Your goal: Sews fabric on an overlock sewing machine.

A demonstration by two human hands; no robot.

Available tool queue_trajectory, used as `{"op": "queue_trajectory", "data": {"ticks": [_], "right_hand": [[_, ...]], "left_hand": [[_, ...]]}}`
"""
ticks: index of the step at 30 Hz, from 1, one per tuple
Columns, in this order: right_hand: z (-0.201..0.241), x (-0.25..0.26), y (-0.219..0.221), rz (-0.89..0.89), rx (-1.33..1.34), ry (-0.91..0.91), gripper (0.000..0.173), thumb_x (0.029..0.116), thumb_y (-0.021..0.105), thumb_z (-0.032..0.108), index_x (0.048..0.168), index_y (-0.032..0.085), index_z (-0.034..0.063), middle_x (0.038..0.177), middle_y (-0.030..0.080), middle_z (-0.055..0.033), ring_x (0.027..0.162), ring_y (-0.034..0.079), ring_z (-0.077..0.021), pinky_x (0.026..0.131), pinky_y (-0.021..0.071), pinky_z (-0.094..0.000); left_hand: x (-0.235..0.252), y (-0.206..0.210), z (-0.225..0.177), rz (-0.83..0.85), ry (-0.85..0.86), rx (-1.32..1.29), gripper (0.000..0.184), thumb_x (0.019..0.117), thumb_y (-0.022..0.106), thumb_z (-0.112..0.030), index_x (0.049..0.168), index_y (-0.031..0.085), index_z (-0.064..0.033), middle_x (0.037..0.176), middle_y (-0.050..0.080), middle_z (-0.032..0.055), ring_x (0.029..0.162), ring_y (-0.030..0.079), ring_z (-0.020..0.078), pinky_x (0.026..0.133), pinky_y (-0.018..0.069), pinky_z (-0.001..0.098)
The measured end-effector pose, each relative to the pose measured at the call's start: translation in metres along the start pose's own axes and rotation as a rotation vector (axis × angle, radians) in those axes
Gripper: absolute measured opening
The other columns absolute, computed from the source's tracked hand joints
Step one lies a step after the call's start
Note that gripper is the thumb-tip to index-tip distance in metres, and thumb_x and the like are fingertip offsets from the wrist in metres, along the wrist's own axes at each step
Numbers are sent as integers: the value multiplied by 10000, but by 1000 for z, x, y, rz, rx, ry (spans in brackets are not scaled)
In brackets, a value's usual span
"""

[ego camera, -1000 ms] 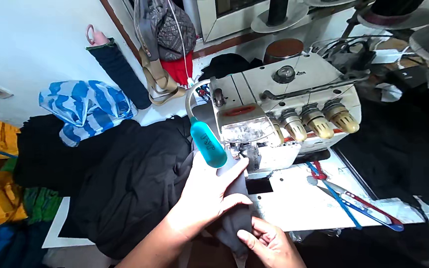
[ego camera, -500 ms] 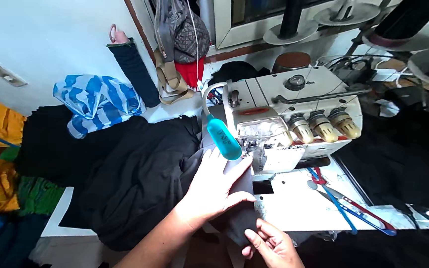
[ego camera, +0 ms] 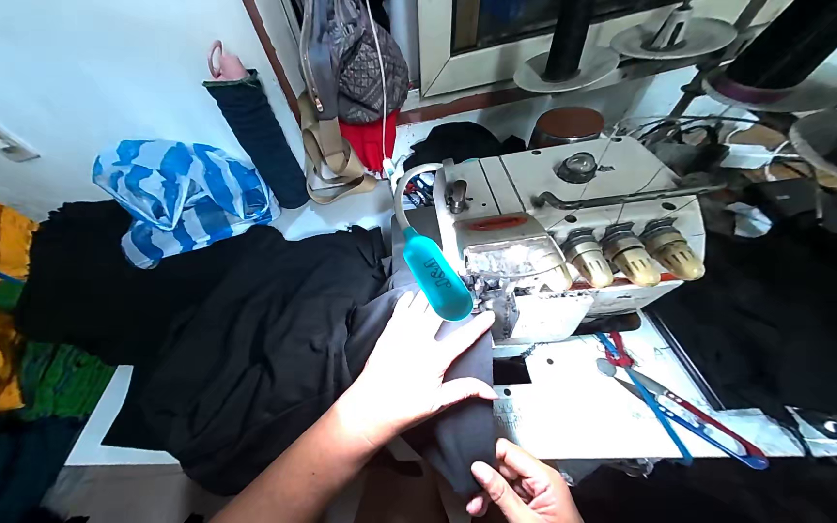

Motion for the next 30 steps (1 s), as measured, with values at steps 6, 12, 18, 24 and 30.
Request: {"op": "queue_trajectory", "data": {"ticks": [6, 12, 18, 24, 30], "right_hand": [[-6, 1, -3, 3, -28, 4, 92, 980, 566, -48, 995, 613, 30, 788, 712, 47, 689, 717, -53, 661, 624, -245], [-9, -1, 0, 18, 24, 23, 108, 976, 576, -57, 1014, 617, 36, 827, 744, 36, 722, 743, -79, 686, 642, -264], [-8, -8, -2, 17, 13, 30, 106, 976, 586, -44, 1062, 627, 2, 853, 751, 30, 746, 745, -76, 710, 646, -278], [-13, -14, -3, 67, -21, 26, 98, 989, 565, -36, 1034, 652, -31, 881, 755, -5, 776, 745, -82, 738, 643, -286], [-10, -14, -2, 120, -44, -7, 81, 987, 573, -22, 985, 652, -41, 887, 753, -36, 801, 745, -93, 776, 639, -308]], "left_hand": [[-3, 1, 2, 7, -47, 14, 713, 912, 469, -756, 1466, 576, -320, 1535, 488, 184, 1461, 406, 381, 1157, 332, 632], [-2, 0, 1, 20, -3, -2, 746, 892, 485, -771, 1464, 581, -301, 1533, 488, 185, 1462, 402, 378, 1159, 324, 625], [-18, -3, -12, 4, 0, 5, 681, 960, 414, -727, 1484, 555, -316, 1579, 436, 184, 1492, 363, 383, 1156, 330, 654], [-26, -2, -16, -25, -35, 39, 679, 984, 378, -709, 1476, 569, -281, 1563, 462, 182, 1482, 376, 397, 1155, 322, 662], [-16, 0, -12, -19, -40, 7, 678, 966, 394, -728, 1465, 580, -308, 1545, 484, 177, 1473, 389, 402, 1138, 331, 678]]}}
Point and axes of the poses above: each hand's wrist, its own x-axis towards the middle knuckle, its own y-axis out of the palm, z = x × y, the point moved 6 cm from there along x, towards the middle knuckle
